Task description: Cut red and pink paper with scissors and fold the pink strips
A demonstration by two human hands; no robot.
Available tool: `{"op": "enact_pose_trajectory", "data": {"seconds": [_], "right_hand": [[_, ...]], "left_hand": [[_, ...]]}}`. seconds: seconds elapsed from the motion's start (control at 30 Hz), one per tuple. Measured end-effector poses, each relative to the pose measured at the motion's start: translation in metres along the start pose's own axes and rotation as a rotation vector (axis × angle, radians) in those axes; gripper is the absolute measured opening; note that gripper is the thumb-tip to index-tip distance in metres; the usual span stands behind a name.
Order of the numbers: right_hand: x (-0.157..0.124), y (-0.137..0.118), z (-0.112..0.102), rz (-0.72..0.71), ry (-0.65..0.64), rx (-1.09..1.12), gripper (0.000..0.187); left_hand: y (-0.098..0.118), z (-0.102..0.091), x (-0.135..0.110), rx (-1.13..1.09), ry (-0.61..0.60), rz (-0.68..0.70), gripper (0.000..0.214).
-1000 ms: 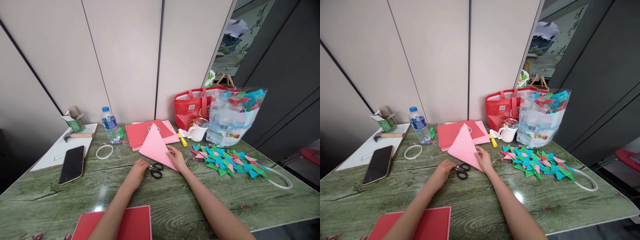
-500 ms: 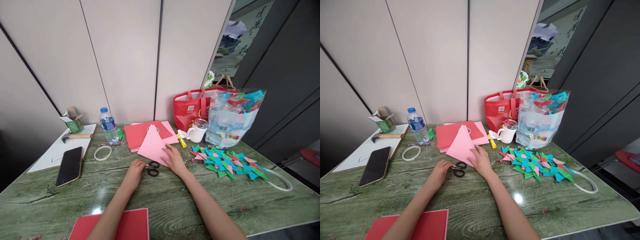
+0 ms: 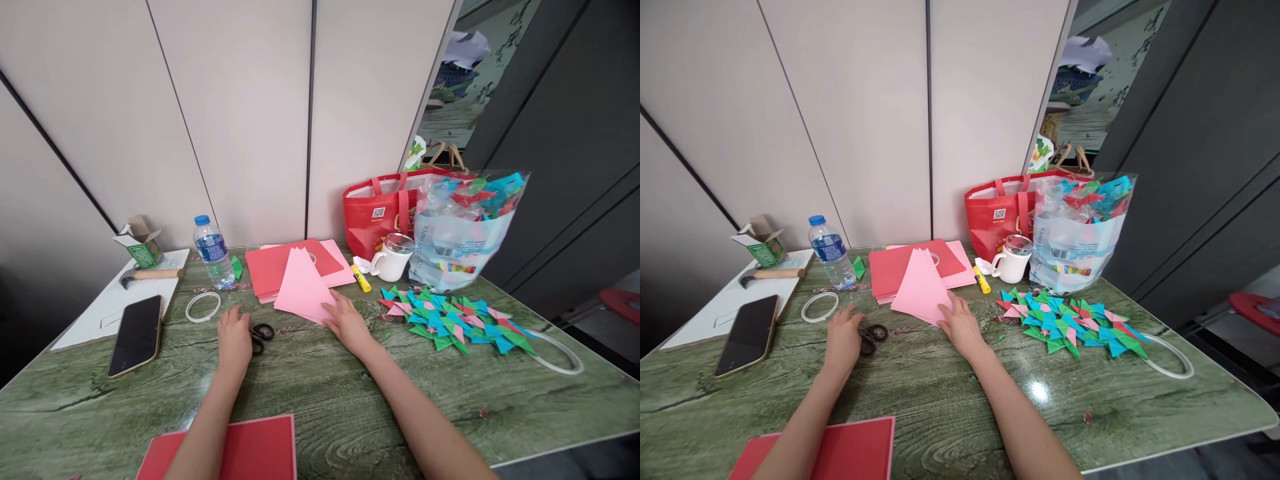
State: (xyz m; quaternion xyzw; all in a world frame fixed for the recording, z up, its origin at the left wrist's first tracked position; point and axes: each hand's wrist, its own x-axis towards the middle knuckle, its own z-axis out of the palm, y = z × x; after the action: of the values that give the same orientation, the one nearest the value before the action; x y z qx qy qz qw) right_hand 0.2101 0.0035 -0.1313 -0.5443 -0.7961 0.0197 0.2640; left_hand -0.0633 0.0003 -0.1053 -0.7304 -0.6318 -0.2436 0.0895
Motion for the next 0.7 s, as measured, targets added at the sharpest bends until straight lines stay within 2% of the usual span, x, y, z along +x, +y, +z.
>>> {"op": "enact_pose_trajectory", "data": {"seconds": [0.07,0.13,0.23,0.33,0.53,0.7], "right_hand": [[0.000,-0.003,-0.002,0.016,-0.024,-0.022,0.046],[0.001,-0.005,-0.003,0.049,-0.034,-0.042,0.051],[0.002,-0.005,-0.002,0.175,-0.022,-0.114,0.046],[0.003,-0.006,0.002,0.272,-0.003,-0.197,0.041],[0.002,-0.004,0.014,0.256,0.099,-0.275,0.037],[0.003,0.004,0.019,0.277,0.077,-0.203,0.039]], "left_hand": [[0.000,0.003,0.000,-0.012,0.002,-0.059,0.034],[0.008,0.007,-0.001,-0.055,-0.052,-0.063,0.032],[0.026,0.009,-0.006,-0.079,-0.098,-0.034,0.023],[0.035,0.006,-0.010,-0.031,-0.157,-0.006,0.024],[0.027,-0.001,-0.010,0.140,-0.200,-0.036,0.052],[0.027,0.006,-0.010,0.122,-0.236,-0.034,0.046]]}}
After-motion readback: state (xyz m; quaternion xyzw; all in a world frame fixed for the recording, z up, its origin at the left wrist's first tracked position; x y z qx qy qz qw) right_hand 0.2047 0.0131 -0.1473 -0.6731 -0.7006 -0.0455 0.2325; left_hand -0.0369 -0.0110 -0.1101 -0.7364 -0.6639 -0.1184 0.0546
